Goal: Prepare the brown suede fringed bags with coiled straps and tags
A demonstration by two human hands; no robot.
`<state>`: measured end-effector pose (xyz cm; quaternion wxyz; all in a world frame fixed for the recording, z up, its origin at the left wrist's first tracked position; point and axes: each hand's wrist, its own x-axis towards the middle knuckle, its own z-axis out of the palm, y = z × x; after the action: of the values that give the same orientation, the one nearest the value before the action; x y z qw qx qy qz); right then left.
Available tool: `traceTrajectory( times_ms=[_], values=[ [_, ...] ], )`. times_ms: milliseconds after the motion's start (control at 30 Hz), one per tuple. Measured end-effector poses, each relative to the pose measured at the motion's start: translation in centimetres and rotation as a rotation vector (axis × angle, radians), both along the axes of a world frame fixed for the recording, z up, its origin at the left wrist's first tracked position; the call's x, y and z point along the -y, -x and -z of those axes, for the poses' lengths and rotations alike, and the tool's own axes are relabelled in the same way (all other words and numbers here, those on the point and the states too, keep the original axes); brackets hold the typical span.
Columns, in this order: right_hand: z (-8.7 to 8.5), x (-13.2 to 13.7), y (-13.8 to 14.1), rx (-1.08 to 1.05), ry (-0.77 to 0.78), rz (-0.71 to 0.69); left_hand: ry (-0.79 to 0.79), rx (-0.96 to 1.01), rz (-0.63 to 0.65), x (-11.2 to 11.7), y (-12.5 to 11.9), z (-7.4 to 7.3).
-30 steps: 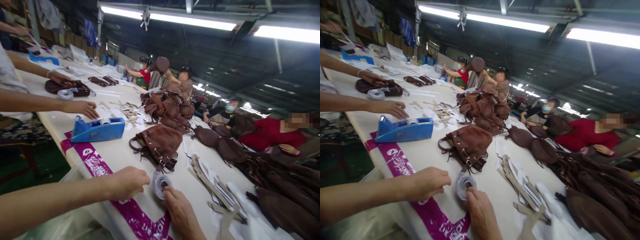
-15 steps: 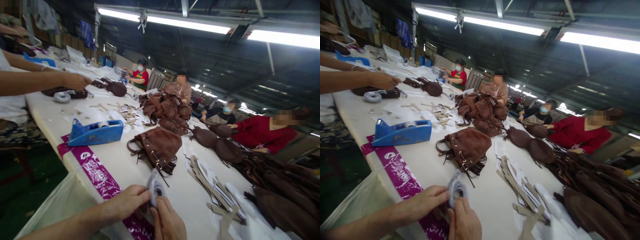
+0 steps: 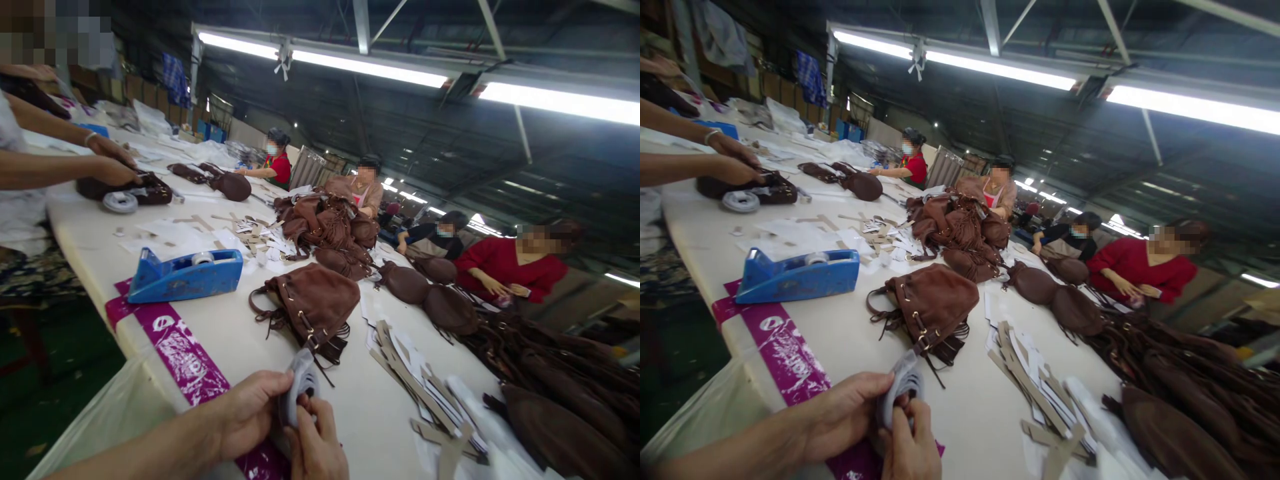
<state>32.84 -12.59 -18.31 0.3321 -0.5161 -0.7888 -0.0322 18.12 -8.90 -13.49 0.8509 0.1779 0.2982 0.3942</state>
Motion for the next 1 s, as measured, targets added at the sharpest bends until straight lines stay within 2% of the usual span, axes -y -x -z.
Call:
traceTrajectory(
  times_ms=[100,200,333,433,500,600,700,800,900,1000],
  values=[
    [-0.1,-0.5,0.1,0.03,-0.035,-0.022,-0.08,-0.008,-0.017,-0.2,0.6,-0.3],
    [-0.4,-1.0,-0.2,-0.017,-0.002,-0.126,-0.126,-0.035,0.009,-0.6,1.1,-0.6],
    [-1.4,-1.6,-1.6,-0.172,0.151,-0.394,-0.165,-0.112,0.157,-1.3,1.6,-1.5],
    [-2.5,-1.5,-4.1,-0.264,0.181,-0.502,-0.306,-0.221,0.251,-2.0,2.3,-2.2],
    [-3.4,-1.0,-6.6,-0.264,0.197,-0.429,-0.404,-0.32,0.273,-3.0,2.9,-2.3],
    [-4.7,0.3,-11.2,-0.205,0.265,-0.172,-0.515,-0.439,0.293,-5.0,3.2,-1.7],
    [-5.7,1.7,-15.6,-0.168,0.361,0.055,-0.621,-0.47,0.308,-6.7,2.4,-1.0],
    [-6.9,2.2,-18.9,-0.163,0.422,0.281,-0.652,-0.496,0.294,-7.6,0.9,-1.0],
    [-8.6,1.2,-21.1,-0.031,0.453,0.45,-0.597,-0.47,0.306,-8.0,-0.6,-1.4],
    [-9.8,-1.8,-22.1,0.202,0.469,0.579,-0.54,-0.387,0.329,-8.5,-1.6,-1.7]
  ],
)
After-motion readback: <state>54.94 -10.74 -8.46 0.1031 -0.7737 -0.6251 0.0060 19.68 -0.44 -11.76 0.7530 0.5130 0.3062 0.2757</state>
